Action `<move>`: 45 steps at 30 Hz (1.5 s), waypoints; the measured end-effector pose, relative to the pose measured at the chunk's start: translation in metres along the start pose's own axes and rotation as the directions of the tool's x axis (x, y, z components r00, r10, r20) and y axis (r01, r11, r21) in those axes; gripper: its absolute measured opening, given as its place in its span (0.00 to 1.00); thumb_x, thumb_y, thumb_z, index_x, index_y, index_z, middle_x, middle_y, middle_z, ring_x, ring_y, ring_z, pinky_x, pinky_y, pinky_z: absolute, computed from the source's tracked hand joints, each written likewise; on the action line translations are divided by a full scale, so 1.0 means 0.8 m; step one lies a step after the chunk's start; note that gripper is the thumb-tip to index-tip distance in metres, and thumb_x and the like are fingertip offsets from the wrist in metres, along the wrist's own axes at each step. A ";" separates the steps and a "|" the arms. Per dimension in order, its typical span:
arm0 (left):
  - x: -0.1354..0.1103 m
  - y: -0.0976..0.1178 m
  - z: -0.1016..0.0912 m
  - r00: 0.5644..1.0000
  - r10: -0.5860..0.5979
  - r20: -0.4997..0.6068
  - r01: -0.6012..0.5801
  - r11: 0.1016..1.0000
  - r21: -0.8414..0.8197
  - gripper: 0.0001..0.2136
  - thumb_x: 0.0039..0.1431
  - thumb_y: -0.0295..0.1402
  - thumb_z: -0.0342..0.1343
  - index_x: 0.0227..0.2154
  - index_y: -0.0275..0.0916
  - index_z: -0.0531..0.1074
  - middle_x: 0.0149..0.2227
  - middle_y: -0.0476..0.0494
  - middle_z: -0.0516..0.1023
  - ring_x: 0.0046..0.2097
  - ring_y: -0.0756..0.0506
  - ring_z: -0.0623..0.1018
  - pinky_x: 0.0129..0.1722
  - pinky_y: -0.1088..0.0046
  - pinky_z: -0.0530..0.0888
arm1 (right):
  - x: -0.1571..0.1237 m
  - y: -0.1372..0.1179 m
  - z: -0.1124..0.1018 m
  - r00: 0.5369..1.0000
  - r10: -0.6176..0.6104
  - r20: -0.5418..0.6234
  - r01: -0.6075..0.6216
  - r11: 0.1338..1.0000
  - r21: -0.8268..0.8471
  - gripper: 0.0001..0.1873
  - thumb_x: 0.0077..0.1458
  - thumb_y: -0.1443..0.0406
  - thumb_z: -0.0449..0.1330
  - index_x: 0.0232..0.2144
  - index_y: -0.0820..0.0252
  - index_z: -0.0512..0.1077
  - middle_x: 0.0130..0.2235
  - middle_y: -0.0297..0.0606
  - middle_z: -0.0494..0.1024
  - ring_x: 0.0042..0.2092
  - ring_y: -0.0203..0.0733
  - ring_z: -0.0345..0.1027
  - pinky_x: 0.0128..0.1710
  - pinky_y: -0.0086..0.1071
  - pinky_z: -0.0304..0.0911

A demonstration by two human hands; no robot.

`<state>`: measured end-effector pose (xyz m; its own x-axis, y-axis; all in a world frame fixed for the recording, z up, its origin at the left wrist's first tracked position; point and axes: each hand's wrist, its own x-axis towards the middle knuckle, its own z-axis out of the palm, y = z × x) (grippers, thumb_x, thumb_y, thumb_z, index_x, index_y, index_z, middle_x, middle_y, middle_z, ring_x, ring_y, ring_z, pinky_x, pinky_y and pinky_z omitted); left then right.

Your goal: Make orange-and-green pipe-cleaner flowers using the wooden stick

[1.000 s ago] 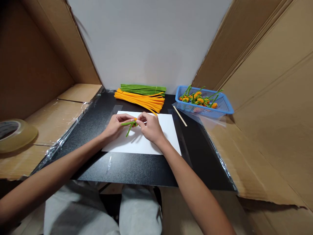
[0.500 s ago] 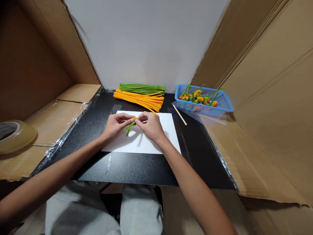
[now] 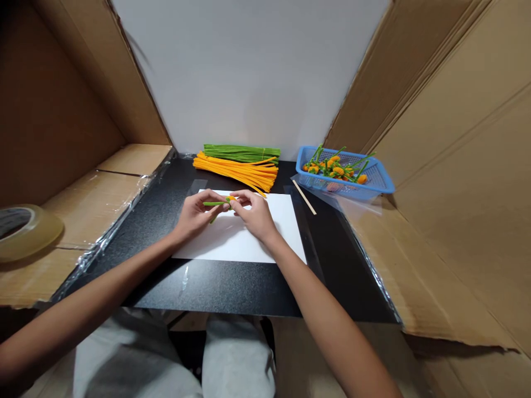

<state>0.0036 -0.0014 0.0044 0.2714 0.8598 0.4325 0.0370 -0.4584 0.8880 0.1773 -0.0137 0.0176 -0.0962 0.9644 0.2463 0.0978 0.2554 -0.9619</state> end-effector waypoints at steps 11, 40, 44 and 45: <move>0.000 0.011 -0.001 0.902 0.428 -0.055 -0.343 0.789 0.510 0.03 0.59 0.31 0.61 0.34 0.39 0.77 0.38 0.43 0.82 0.41 0.45 0.79 0.43 0.66 0.76 | -0.004 0.009 0.012 0.994 -0.004 -0.110 0.024 0.984 0.179 0.14 0.46 0.59 0.68 0.33 0.58 0.70 0.36 0.36 0.76 0.40 0.42 0.74 0.38 0.39 0.77; -0.002 0.006 0.000 0.928 0.368 -0.052 -0.297 0.818 0.493 0.06 0.59 0.31 0.60 0.39 0.41 0.77 0.36 0.46 0.83 0.37 0.47 0.78 0.36 0.71 0.74 | -0.010 0.013 0.018 0.988 -0.093 -0.127 0.089 0.995 -0.034 0.11 0.49 0.59 0.67 0.32 0.58 0.72 0.36 0.36 0.77 0.37 0.40 0.75 0.41 0.37 0.73; -0.002 0.004 0.002 0.929 0.355 -0.102 -0.265 0.834 0.483 0.09 0.58 0.29 0.61 0.42 0.39 0.74 0.38 0.45 0.82 0.36 0.48 0.80 0.38 0.71 0.76 | -0.010 0.012 0.019 0.992 -0.047 -0.117 0.049 0.999 0.016 0.14 0.51 0.58 0.65 0.38 0.56 0.71 0.37 0.36 0.78 0.39 0.40 0.75 0.39 0.35 0.73; -0.002 0.004 0.003 0.927 0.363 -0.096 -0.274 0.829 0.488 0.09 0.58 0.29 0.60 0.42 0.39 0.74 0.38 0.45 0.81 0.36 0.49 0.80 0.38 0.72 0.77 | -0.010 0.012 0.019 0.993 -0.020 -0.114 0.026 0.998 0.054 0.14 0.51 0.57 0.65 0.39 0.56 0.71 0.37 0.36 0.78 0.38 0.40 0.75 0.38 0.35 0.74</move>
<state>0.0052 -0.0046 0.0059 0.1723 0.6522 0.7382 0.4261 -0.7250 0.5411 0.1638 -0.0199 0.0043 0.0156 0.9606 0.2776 0.0421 0.2767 -0.9600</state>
